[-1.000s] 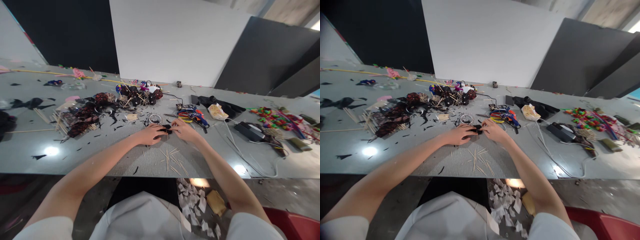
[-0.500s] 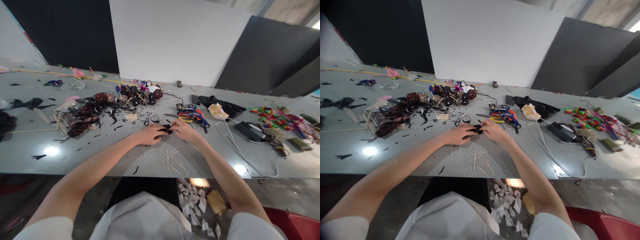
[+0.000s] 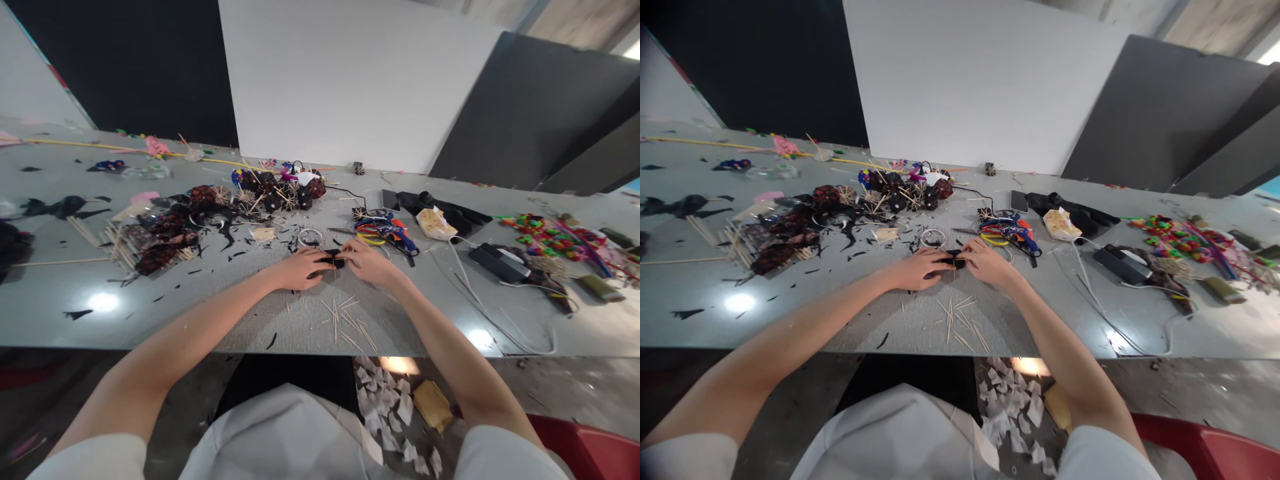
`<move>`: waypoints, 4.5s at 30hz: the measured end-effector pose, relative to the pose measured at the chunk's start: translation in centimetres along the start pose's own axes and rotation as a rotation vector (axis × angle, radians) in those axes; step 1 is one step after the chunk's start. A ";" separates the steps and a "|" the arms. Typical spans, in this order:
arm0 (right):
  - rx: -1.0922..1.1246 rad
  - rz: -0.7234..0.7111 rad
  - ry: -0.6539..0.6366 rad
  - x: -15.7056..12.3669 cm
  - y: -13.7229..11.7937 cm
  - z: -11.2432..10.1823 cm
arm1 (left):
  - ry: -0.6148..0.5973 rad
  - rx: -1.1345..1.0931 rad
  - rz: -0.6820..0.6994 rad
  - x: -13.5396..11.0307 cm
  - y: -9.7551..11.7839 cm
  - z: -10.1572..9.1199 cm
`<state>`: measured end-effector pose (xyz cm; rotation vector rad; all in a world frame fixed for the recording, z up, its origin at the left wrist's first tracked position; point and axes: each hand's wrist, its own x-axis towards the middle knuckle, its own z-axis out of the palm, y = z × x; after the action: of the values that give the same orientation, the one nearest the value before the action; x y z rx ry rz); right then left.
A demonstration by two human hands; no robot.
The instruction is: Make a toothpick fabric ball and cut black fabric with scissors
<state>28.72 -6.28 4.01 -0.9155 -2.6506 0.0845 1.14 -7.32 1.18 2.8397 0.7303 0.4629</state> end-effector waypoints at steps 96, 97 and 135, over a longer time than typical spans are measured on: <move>-0.241 0.038 -0.017 0.9 -0.6 1.8 | 0.031 -0.013 0.020 0.0 -0.2 0.3; -0.249 0.039 -0.019 0.9 -0.7 1.8 | 0.031 -0.014 0.019 0.0 -0.2 0.3; -0.522 -0.072 -0.127 1.2 -2.0 1.1 | 0.008 0.002 0.021 0.1 -0.1 0.1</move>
<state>26.31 -7.11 3.67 -0.9861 -2.8749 -0.6112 1.20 -7.22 1.09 2.8512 0.7037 0.4773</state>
